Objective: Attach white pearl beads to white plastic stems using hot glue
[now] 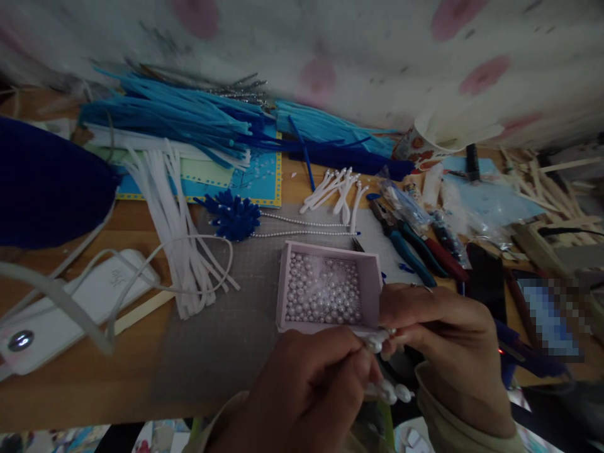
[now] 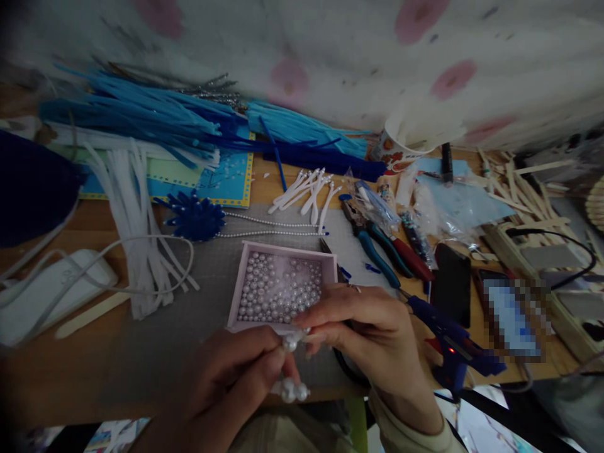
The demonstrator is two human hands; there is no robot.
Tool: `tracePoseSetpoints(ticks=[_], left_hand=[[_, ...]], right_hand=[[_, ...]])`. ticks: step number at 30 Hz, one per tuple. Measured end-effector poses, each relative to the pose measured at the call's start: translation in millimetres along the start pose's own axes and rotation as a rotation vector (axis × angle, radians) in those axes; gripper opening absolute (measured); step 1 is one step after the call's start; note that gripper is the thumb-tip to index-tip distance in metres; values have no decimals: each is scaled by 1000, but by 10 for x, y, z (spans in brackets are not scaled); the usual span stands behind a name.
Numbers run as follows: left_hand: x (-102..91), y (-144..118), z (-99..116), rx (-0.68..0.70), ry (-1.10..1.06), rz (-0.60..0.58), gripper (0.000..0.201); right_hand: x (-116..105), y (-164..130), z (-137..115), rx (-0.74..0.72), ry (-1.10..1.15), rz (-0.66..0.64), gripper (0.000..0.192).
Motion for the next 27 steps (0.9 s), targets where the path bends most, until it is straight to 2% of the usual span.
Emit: tracePoseSetpoints(ticks=[4, 9, 17, 23, 27], left_hand=[[-2, 7, -14, 7, -20, -2, 29], [-28, 2, -33, 2, -3, -1, 30], [-51, 12, -22, -18, 79, -56, 33], [-50, 34, -30, -19, 79, -72, 34], [-29, 65, -37, 9, 58, -124, 32]], right_hand=[[2, -5, -37, -2, -34, -25, 17], [-26, 21, -71, -49, -104, -42, 12], [6, 25, -37, -65, -37, -119, 15], [47, 16, -21, -23, -18, -106, 12], [65, -2, -4, -10, 19, -79, 12]])
Point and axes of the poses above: each hand's wrist, its own y-axis towards the middle knuckle, its own x-axis out of the palm, z = x × y, the point moved 5 cm from there along y, towards the middle knuckle, and after that the axes turned 9 degrees about -y, right-handed, at the moved point
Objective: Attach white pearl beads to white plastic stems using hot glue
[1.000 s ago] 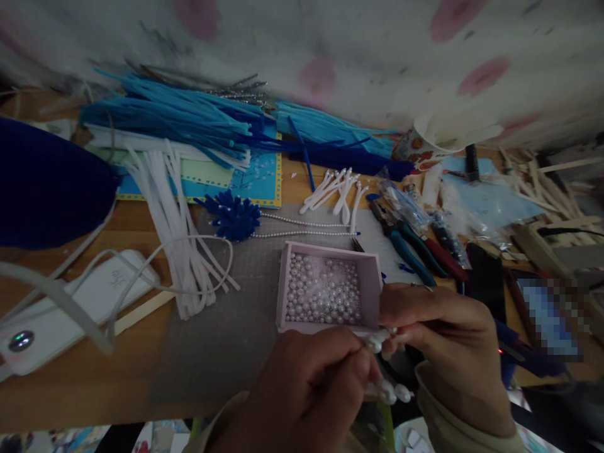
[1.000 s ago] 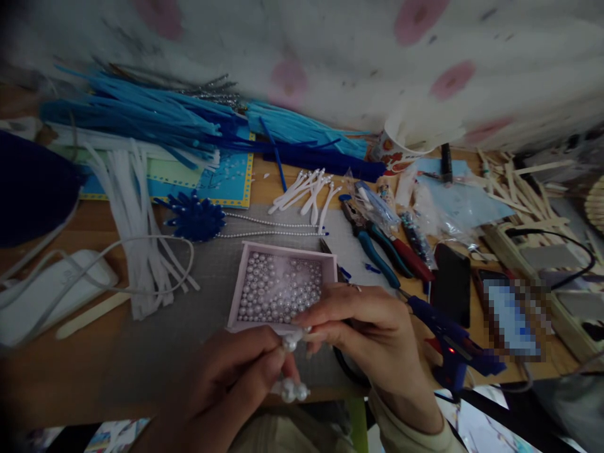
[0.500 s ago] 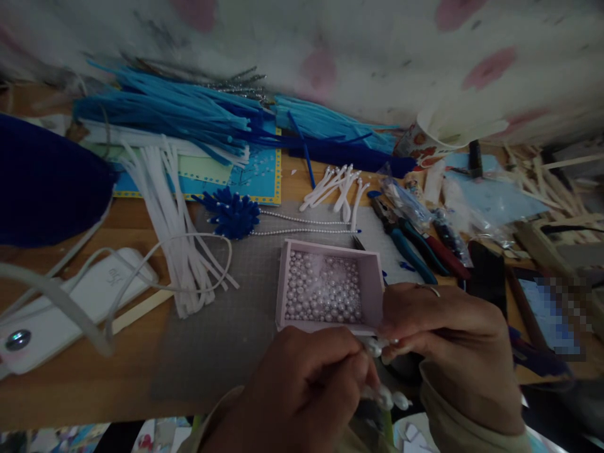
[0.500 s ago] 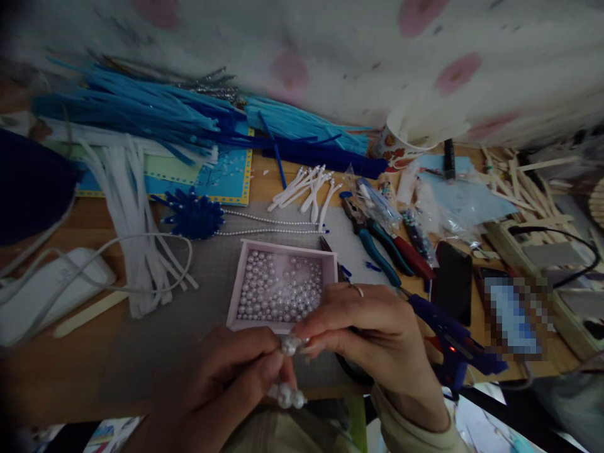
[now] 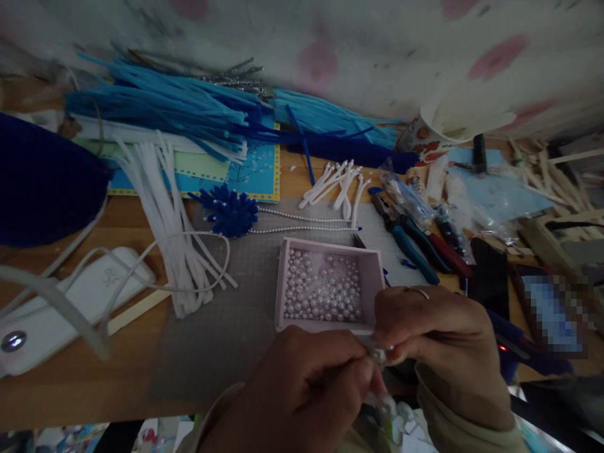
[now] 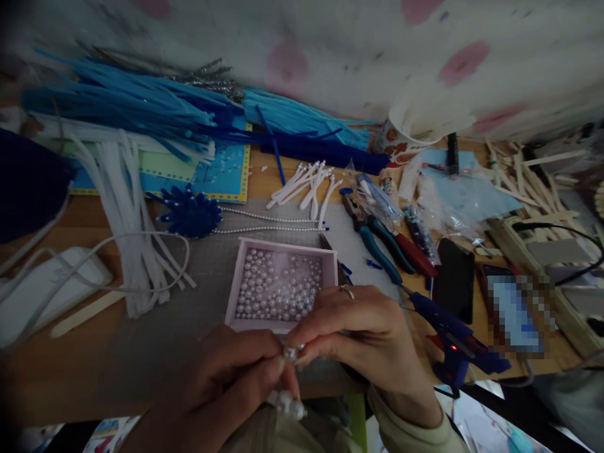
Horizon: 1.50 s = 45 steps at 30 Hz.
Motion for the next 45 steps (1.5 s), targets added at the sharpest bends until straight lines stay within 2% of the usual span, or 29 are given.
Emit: tracePoseSetpoints(ticks=[2, 5, 7, 9, 13, 22, 26, 35, 39, 42, 45], left_hand=[[14, 25, -5, 23, -56, -30, 31], [4, 61, -28, 38, -101, -8, 29], [0, 72, -40, 50, -102, 0, 29], [15, 66, -36, 78, -113, -27, 29], [54, 19, -50, 69, -140, -31, 31], [149, -74, -118, 97, -174, -36, 36], [152, -110, -131, 81, -197, -9, 36], [145, -137, -104, 65, -107, 23, 35], [153, -123, -93, 70, -114, -5, 36], [155, -87, -162, 100, -168, -22, 39], [153, -40, -272, 129, -269, -25, 43]], right_hand=[[-15, -26, 32, 68, -8, 47, 21], [-55, -63, 77, 170, -18, 99, 34], [-83, -61, 70, 149, -27, 115, 27], [-101, -38, 34, 66, -61, 120, 16], [-59, -4, -54, -64, -112, 94, 11], [31, -89, -158, -34, -60, 80, 9], [34, -116, -140, -39, 12, 80, 5], [65, -104, -55, -17, 126, 69, 5], [61, -93, -43, -22, 130, 89, 4], [56, -107, -38, -13, 126, 99, 6], [41, -144, 20, 82, 163, 117, 14]])
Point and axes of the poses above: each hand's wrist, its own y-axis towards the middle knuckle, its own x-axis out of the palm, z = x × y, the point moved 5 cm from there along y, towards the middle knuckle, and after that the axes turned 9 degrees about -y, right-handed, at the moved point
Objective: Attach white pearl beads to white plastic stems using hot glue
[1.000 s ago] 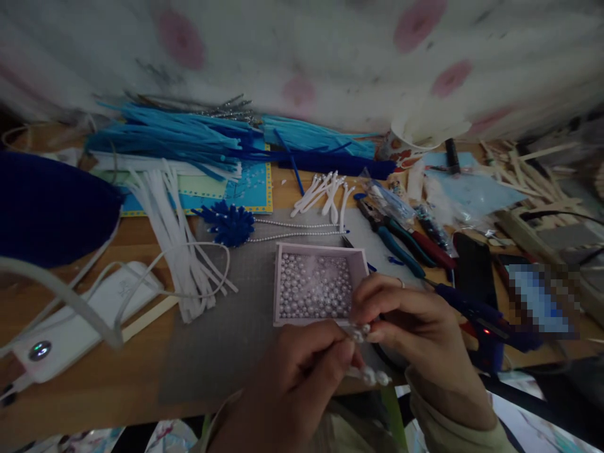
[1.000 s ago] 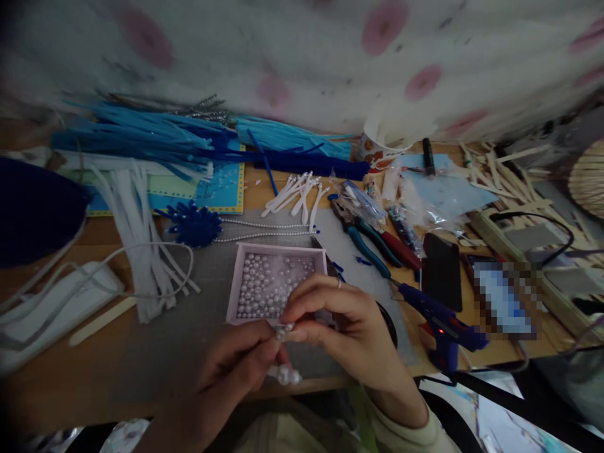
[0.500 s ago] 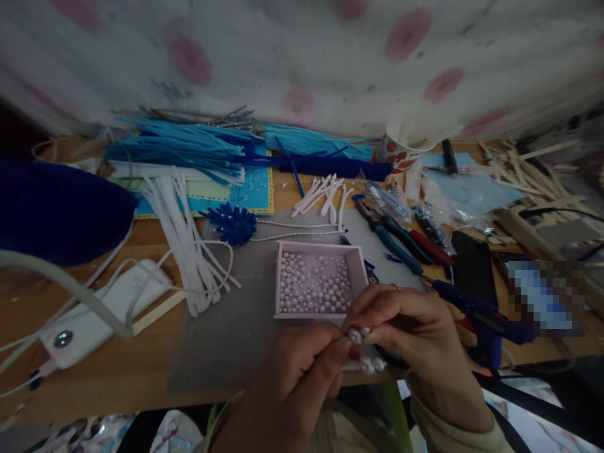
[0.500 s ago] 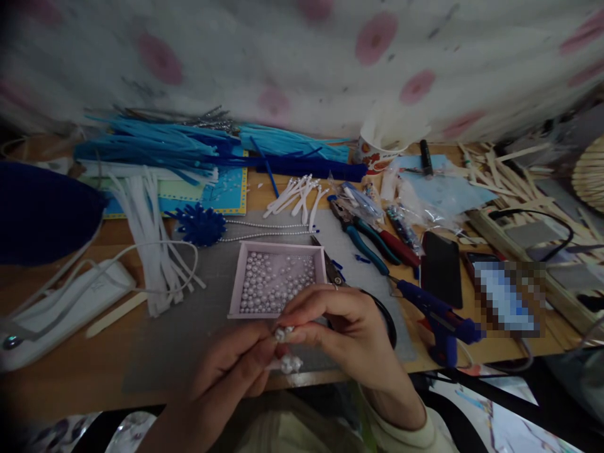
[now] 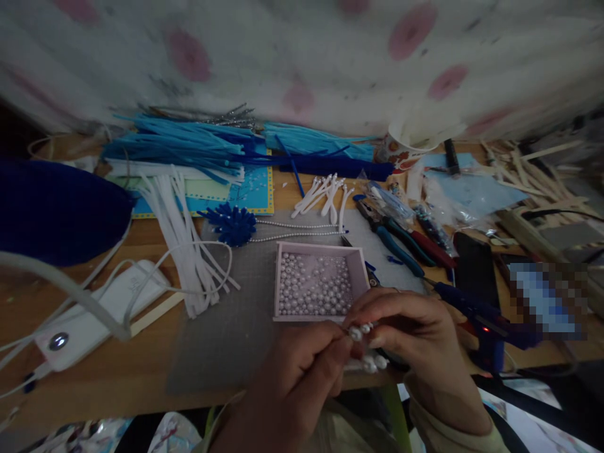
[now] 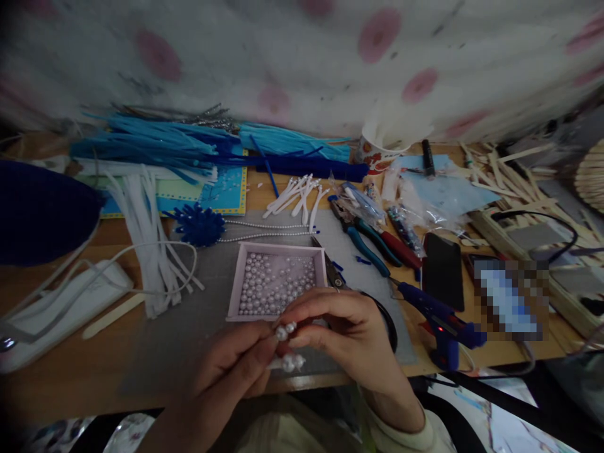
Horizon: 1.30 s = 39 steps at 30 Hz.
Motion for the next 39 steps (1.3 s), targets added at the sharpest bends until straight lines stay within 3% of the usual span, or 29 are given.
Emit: tracePoseSetpoints(ticks=[4, 9, 15, 28, 39], left_hand=[[-28, 41, -73, 1, -127, 41, 43], [-32, 45, -26, 0, -151, 152, 36], [9, -33, -4, 67, -99, 150, 30], [69, -112, -4, 119, -132, 138, 46], [148, -151, -20, 52, -224, 157, 54]], right_hand=[[-50, -45, 71, 88, 42, 32, 18], [-113, -104, 13, 12, -107, 178, 6], [52, -159, -72, -57, -137, 105, 7], [131, -226, -146, -116, -115, 125, 5], [155, -251, -157, -171, -158, 129, 6]])
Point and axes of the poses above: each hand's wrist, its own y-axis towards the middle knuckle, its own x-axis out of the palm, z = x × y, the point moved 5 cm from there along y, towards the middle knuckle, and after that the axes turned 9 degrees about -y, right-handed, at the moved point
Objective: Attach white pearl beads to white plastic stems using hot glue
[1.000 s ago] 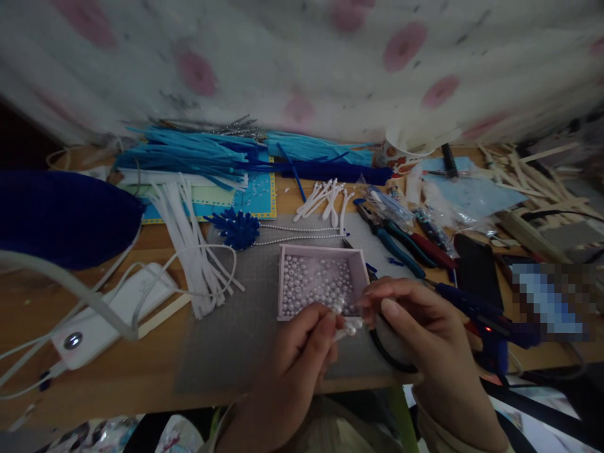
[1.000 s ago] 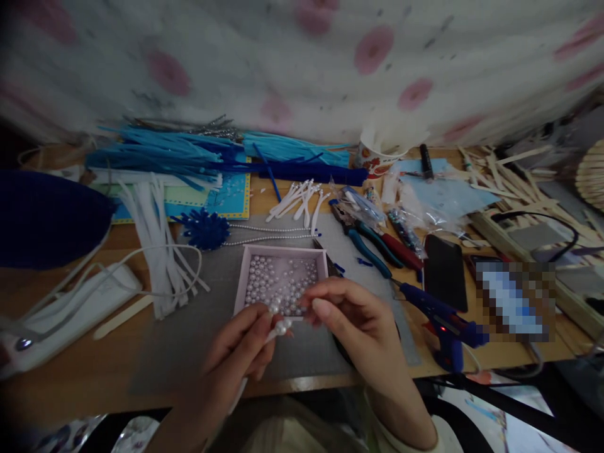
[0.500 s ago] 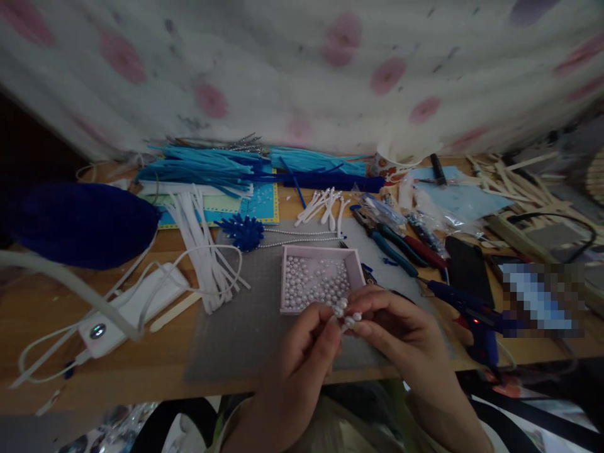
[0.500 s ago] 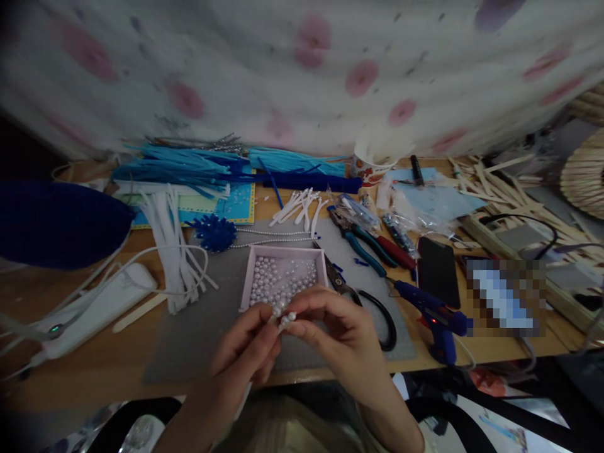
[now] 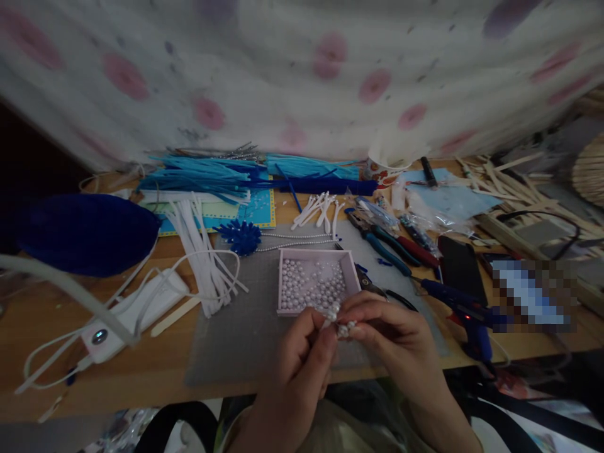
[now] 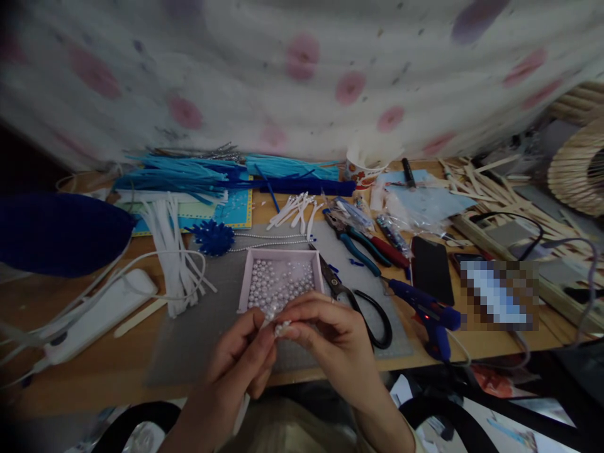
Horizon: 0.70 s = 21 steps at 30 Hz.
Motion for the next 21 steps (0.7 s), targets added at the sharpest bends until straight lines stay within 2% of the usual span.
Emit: tracePoseSetpoints(ticks=[6, 9, 12, 17, 19, 21], left_hand=[[-8, 9, -5, 33, 13, 24, 55], [-45, 19, -29, 17, -4, 40, 54], [-119, 47, -71, -22, -28, 83, 58], [-268, 128, -178, -77, 1, 96, 65], [-319, 134, -214, -84, 2, 88, 65], [-361, 100, -243, -86, 9, 97, 64]], right_hand=[[-27, -16, -7, 49, 28, 12, 11], [-183, -117, 48, 117, -17, 136, 17], [-534, -360, 135, 91, -180, 396, 25], [-1292, -991, 360, 79, -490, 946, 45], [-1523, -1139, 463, 108, -602, 1024, 43], [-1688, -1166, 565, 177, -790, 996, 57]])
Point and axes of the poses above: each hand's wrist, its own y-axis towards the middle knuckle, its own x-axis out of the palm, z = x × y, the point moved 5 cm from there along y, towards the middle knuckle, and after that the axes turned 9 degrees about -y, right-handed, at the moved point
